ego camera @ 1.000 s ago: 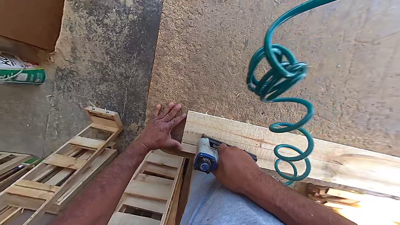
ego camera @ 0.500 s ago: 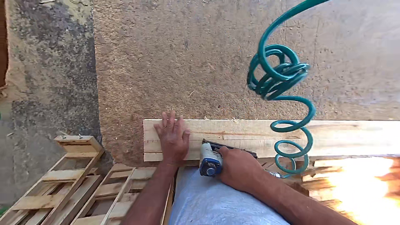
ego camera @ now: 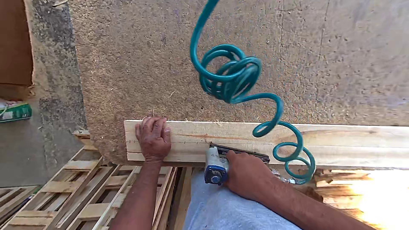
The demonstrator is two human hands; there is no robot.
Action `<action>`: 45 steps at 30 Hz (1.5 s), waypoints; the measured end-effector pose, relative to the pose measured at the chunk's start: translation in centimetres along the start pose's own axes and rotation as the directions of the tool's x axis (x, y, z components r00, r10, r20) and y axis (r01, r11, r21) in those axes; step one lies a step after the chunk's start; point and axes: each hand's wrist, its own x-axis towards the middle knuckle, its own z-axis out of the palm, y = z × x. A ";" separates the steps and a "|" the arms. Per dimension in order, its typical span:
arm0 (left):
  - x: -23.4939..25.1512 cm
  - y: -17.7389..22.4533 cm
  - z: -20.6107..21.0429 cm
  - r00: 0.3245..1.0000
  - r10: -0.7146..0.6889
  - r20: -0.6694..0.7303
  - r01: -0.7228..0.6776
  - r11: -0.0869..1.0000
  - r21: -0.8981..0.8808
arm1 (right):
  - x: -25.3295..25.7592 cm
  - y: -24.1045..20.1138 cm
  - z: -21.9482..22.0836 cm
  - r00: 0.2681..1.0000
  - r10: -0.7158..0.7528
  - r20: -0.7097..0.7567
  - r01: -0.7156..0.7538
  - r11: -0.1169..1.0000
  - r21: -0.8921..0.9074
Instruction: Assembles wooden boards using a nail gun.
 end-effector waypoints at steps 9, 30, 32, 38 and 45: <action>0.0 -0.3 0.1 1.000 0.006 -0.003 -0.006 0.999 -0.034 | -1.7 6.1 0.1 0.998 0.056 -0.009 -0.056 0.998 -0.018; -2.9 29.9 6.6 0.991 0.131 0.014 -0.124 0.965 -0.229 | -5.4 21.7 0.3 0.998 0.054 -0.036 -0.052 0.997 0.064; -3.5 34.1 8.6 0.990 0.140 0.017 -0.134 0.971 -0.197 | -5.7 24.1 0.6 0.998 0.037 -0.043 -0.035 0.998 0.054; -3.2 35.9 9.6 0.992 0.105 0.076 -0.105 0.994 -0.003 | -7.5 30.8 0.7 0.998 0.055 -0.025 -0.055 0.998 0.009; -3.5 35.8 10.0 0.993 0.117 0.026 -0.117 0.993 -0.012 | -9.6 37.3 1.3 0.997 0.075 -0.030 -0.074 0.997 0.031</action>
